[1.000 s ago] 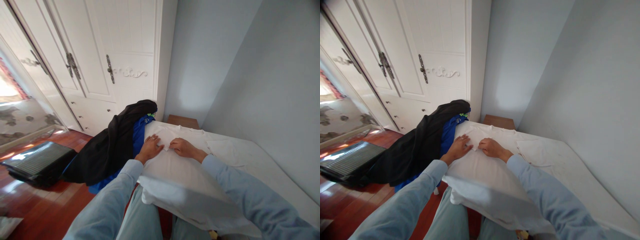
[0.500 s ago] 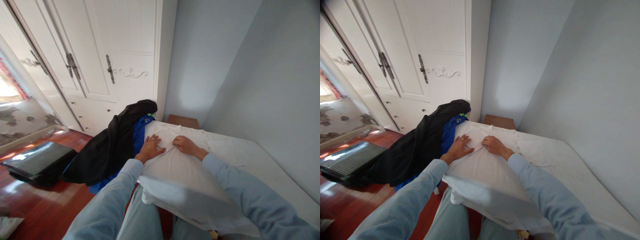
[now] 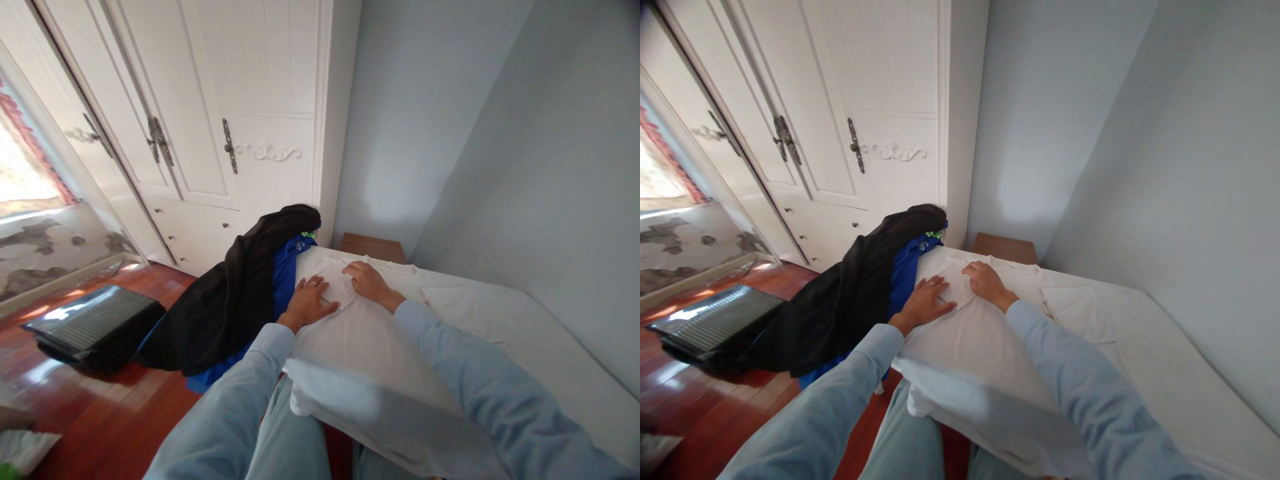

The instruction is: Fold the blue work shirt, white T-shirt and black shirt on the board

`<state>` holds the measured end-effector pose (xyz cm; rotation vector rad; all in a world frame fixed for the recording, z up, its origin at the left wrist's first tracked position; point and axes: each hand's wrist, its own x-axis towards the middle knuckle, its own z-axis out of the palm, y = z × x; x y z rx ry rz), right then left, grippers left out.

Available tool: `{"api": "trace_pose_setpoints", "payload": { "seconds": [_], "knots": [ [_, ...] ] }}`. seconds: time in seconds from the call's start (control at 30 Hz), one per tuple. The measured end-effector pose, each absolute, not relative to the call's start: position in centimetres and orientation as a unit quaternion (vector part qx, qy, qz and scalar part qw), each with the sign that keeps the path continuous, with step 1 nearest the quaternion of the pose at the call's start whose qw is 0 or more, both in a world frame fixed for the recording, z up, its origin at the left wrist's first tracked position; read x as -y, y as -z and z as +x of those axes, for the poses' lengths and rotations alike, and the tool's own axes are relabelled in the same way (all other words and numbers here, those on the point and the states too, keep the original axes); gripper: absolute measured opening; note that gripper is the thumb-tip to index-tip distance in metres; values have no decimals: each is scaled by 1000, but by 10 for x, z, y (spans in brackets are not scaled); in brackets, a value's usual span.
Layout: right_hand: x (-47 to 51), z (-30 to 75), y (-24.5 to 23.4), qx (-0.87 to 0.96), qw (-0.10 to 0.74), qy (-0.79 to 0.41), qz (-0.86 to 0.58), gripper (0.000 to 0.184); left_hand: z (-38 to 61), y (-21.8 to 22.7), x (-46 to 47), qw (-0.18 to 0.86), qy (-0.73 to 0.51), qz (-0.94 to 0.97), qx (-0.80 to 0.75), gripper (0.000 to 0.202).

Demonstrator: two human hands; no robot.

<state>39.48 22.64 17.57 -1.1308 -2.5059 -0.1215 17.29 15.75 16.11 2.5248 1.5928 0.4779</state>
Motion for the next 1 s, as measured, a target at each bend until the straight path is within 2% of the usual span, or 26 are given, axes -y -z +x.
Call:
{"api": "trace_pose_setpoints", "payload": {
  "seconds": [0.2, 0.53, 0.77, 1.0],
  "knots": [
    [-255, 350, -174, 883, 119, 9, -454, 59, 173, -157, -159, 47, -165, 834, -525, 67],
    [-297, 351, -161, 853, 85, -6, -516, 54, 173, -162, -156, 61, -162, 833, -526, 66],
    [-297, 380, -163, 855, 94, 21, -510, 44, 173, -157, -159, 57, -158, 834, -526, 67],
    [-292, 382, -164, 878, 81, 31, -470, 58, 172, -158, -158, 56, -151, 836, -524, 65]
  ]
}}
